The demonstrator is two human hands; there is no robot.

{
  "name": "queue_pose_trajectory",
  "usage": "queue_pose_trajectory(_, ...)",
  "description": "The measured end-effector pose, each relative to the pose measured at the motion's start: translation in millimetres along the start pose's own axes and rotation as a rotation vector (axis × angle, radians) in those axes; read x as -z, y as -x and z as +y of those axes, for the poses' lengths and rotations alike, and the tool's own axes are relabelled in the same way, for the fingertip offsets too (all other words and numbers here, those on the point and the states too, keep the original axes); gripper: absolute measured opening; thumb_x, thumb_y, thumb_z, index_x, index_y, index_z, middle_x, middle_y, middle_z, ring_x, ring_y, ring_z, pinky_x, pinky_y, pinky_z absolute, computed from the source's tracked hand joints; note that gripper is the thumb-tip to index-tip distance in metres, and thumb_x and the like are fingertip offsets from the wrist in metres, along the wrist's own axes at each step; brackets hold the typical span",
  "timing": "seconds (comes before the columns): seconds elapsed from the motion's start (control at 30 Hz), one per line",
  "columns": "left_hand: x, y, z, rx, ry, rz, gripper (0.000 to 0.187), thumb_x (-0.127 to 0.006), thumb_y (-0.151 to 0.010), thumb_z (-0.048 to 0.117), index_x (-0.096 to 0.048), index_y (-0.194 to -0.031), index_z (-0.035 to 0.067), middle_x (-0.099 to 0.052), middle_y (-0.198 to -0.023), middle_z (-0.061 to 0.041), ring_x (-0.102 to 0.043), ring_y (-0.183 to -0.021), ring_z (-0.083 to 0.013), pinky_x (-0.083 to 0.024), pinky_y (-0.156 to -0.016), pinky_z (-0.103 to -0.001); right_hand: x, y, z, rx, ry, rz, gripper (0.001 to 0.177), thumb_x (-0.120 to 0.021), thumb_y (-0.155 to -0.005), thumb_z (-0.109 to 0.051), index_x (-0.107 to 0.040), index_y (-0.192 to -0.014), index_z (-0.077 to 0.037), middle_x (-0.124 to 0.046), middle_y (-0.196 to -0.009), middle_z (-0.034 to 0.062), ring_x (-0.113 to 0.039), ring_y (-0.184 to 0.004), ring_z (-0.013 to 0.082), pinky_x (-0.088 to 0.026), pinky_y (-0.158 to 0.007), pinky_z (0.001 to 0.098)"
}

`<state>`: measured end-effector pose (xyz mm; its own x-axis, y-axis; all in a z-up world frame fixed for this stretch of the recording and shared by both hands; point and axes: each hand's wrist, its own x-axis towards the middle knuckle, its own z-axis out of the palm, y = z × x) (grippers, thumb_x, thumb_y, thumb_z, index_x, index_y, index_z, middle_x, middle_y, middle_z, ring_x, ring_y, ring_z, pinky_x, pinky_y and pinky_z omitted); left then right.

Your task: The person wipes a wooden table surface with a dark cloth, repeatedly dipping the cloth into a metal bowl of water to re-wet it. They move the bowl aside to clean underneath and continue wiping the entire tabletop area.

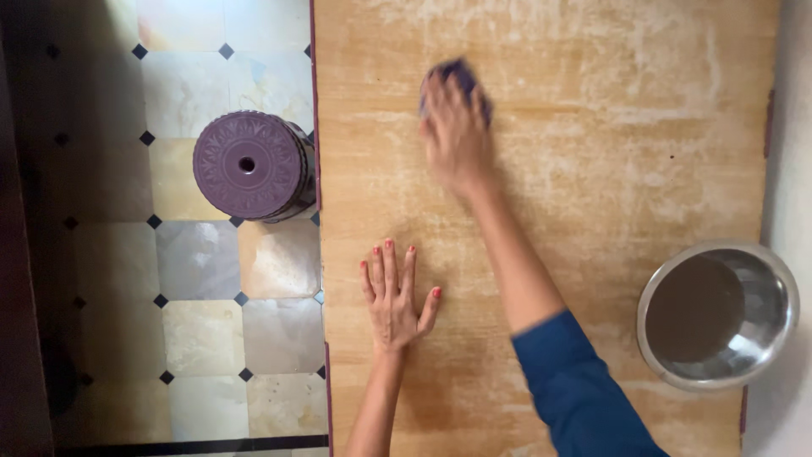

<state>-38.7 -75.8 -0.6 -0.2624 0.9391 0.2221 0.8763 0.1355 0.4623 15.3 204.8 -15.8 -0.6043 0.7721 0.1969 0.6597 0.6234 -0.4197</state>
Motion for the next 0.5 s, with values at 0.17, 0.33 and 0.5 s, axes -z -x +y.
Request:
queue_pose_trajectory(0.17, 4.0, 7.1, -4.1, 0.004, 0.148, 0.053, 0.066, -0.050, -0.101, 0.045, -0.050, -0.151, 0.003, -0.031, -0.164, -0.028, -0.025, -0.155, -0.0440, -0.016, -0.127, -0.056, 26.6, 193.2, -84.1, 0.417, 0.615, -0.366, 0.080, -0.061, -0.083, -0.029, -0.036, -0.153, 0.003, -0.034, -0.167, 0.0113, -0.031, -0.154, 0.0325, -0.018, -0.126, 0.0520)
queue_pose_trajectory(0.33, 27.6, 31.7, -1.3, 0.294, 0.491, 0.220, 0.043, -0.039, -0.111, 0.030, -0.071, -0.123, 0.005, -0.055, -0.154, -0.016, -0.040, -0.154, -0.0378, -0.031, -0.126, -0.050, 58.5, 307.0, -138.5, 0.209, -0.252, -0.436, 0.062, -0.059, -0.090, -0.026, -0.050, -0.148, -0.003, -0.047, -0.157, 0.0142, -0.035, -0.148, 0.0334, -0.014, -0.120, 0.0557)
queue_pose_trajectory(0.5, 60.7, 67.9, -6.5, 0.346, 0.460, 0.230, 0.039, -0.041, -0.110, 0.028, -0.073, -0.113, 0.006, -0.058, -0.150, -0.014, -0.041, -0.152, -0.0375, -0.029, -0.126, -0.049, 34.9, 241.1, -140.2, 0.245, -0.097, -0.288, 0.055, -0.053, -0.099, -0.029, -0.051, -0.150, -0.007, -0.049, -0.156, 0.0064, -0.039, -0.148, 0.0266, -0.015, -0.123, 0.0555)
